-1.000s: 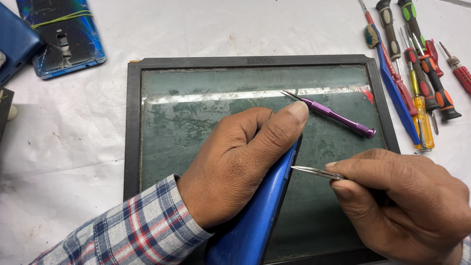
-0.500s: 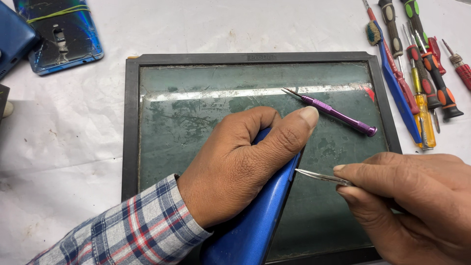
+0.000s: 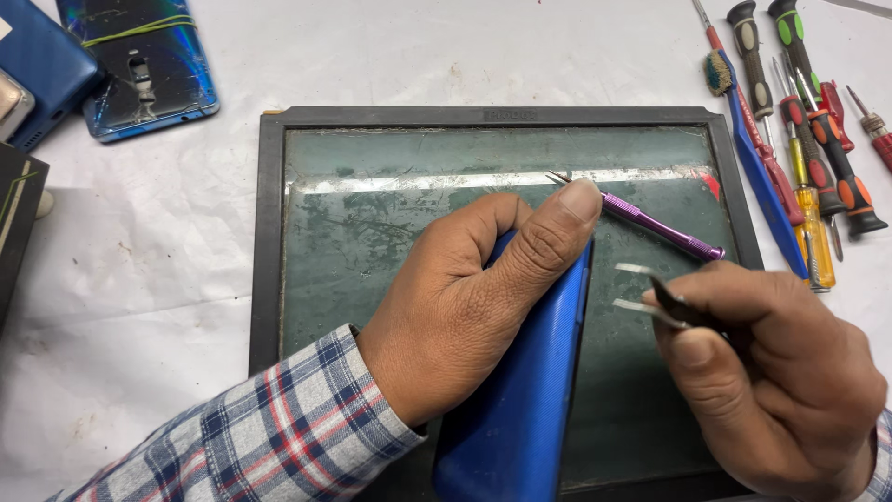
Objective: The person works on a disassembled smartphone on a repair mat, prying at its edge with a purple spudger and using a screwdriver on its internal components. They then fit the blue back cover onto the phone, press it closed, and pick up another phone from the table.
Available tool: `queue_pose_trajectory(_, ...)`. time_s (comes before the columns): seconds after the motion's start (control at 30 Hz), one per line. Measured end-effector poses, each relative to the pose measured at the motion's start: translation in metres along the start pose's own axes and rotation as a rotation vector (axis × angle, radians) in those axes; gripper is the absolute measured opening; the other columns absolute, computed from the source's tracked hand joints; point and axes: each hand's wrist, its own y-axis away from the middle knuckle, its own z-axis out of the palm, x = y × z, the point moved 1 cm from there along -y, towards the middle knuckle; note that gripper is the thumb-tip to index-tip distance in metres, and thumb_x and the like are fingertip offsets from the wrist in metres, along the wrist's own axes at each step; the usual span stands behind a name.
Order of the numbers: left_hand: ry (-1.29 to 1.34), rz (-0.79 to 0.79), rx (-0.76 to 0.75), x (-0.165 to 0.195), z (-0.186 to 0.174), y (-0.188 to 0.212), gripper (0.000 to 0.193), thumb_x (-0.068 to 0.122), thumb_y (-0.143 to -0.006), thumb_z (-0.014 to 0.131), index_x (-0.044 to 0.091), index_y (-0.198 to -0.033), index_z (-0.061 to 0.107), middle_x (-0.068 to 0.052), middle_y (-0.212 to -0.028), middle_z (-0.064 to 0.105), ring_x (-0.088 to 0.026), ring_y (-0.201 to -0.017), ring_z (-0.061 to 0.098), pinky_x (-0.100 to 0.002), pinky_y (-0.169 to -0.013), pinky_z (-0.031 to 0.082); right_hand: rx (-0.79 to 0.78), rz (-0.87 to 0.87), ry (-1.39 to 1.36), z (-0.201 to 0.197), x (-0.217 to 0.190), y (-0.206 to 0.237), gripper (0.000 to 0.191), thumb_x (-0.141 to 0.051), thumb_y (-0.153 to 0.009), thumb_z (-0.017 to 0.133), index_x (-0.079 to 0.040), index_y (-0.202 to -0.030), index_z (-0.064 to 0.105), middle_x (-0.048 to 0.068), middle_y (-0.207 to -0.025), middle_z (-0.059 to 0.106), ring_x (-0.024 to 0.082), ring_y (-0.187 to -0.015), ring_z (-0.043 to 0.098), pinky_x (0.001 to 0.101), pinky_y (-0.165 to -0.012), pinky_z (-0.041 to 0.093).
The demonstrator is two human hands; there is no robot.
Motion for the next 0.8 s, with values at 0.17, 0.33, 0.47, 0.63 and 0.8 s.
queue_pose_trajectory(0.17, -0.087, 0.029, 0.005, -0.002, 0.001, -0.002, 0.049, 0.055, -0.098, 0.051, 0.011, -0.079, 0.058, 0.003, -0.059, 0.051, -0.005, -0.046, 0.049, -0.023, -0.036, 0.045, -0.091, 0.288, -0.322, -0.005, 0.013, 0.003, 0.032, -0.019, -0.106, 0.061, 0.009, -0.121, 0.064, 0.004, -0.083, 0.060, 0.005, -0.071, 0.049, 0.0192, -0.063, 0.039)
queue_pose_trajectory(0.33, -0.134, 0.066, -0.054, -0.004, 0.003, 0.000, 0.045, 0.051, -0.100, 0.051, 0.009, -0.091, 0.062, 0.001, -0.066, 0.058, -0.006, -0.054, 0.056, -0.022, -0.044, 0.050, -0.308, 0.511, -0.593, -0.010, 0.037, 0.005, 0.029, -0.021, -0.110, 0.060, 0.008, -0.112, 0.061, 0.003, -0.074, 0.052, 0.008, -0.063, 0.043, 0.0258, -0.051, 0.040)
queue_pose_trajectory(0.47, -0.169, 0.065, -0.082, -0.005, 0.003, 0.000, 0.043, 0.049, -0.100, 0.051, 0.008, -0.093, 0.062, -0.001, -0.069, 0.060, -0.007, -0.055, 0.059, -0.023, -0.045, 0.053, -0.334, 0.583, -0.620, -0.010, 0.039, 0.008, 0.028, -0.020, -0.111, 0.059, 0.008, -0.108, 0.058, 0.004, -0.071, 0.049, 0.010, -0.059, 0.042, 0.0284, -0.048, 0.039)
queue_pose_trajectory(0.63, -0.183, 0.070, -0.082, -0.006, 0.002, 0.001, 0.041, 0.047, -0.101, 0.052, 0.008, -0.094, 0.062, -0.001, -0.068, 0.060, -0.007, -0.055, 0.059, -0.023, -0.046, 0.053, -0.350, 0.600, -0.735, -0.007, 0.032, 0.002, 0.034, -0.021, -0.109, 0.056, 0.011, -0.119, 0.060, 0.003, -0.070, 0.051, 0.010, -0.057, 0.044, 0.0277, -0.049, 0.038)
queue_pose_trajectory(0.8, -0.186, 0.092, -0.081, -0.006, 0.001, 0.001, 0.040, 0.046, -0.101, 0.053, 0.008, -0.094, 0.062, -0.002, -0.069, 0.060, -0.007, -0.055, 0.059, -0.023, -0.046, 0.053, -0.364, 0.624, -0.750, -0.005, 0.030, -0.001, 0.038, -0.022, -0.109, 0.054, 0.012, -0.125, 0.060, 0.005, -0.071, 0.049, 0.012, -0.057, 0.044, 0.0284, -0.049, 0.037)
